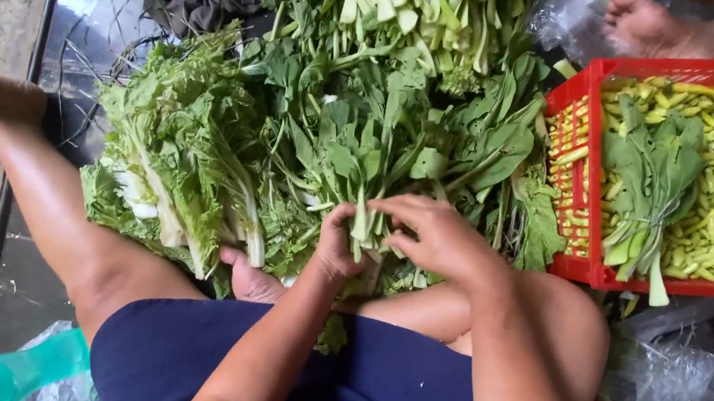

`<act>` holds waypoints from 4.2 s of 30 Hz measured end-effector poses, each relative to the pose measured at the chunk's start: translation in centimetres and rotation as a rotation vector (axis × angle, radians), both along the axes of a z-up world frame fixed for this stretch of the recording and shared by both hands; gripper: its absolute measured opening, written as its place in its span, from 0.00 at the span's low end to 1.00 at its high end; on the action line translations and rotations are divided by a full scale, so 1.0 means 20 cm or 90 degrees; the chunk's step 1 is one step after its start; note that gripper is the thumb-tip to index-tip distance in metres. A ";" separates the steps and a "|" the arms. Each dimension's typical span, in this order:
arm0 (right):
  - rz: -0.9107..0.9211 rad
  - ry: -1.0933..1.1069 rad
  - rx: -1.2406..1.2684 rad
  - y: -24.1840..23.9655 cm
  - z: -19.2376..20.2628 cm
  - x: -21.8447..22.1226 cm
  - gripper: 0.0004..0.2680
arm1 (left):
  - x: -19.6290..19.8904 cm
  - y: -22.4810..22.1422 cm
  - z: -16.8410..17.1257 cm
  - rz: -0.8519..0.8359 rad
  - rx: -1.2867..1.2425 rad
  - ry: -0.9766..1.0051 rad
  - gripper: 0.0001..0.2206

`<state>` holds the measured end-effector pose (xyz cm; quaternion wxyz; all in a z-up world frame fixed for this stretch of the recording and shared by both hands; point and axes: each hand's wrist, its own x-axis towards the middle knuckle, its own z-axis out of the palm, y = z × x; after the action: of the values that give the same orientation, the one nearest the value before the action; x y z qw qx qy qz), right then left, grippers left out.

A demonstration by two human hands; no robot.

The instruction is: A person sitting on the floor sorts mustard greens into bunches and ties them with thin strips.

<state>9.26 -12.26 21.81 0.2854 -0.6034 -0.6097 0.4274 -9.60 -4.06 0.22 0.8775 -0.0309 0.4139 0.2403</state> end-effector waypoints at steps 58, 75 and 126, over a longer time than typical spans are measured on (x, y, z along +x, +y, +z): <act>-0.160 -0.036 -0.207 -0.06 -0.20 0.03 0.13 | 0.29 -0.03 0.34 0.065 0.079 -0.214 0.19; -0.358 0.671 -0.228 0.00 -0.08 -0.03 0.45 | 0.21 -0.16 0.72 -0.373 0.191 -0.126 0.09; -0.548 0.772 0.039 -0.05 -0.32 -0.07 0.19 | 0.23 -0.28 1.23 -0.647 0.853 0.627 0.22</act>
<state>7.84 -13.19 15.32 0.7308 -0.4390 -0.0664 0.5184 -4.95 -9.76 24.91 0.4412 0.7608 0.4759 0.0044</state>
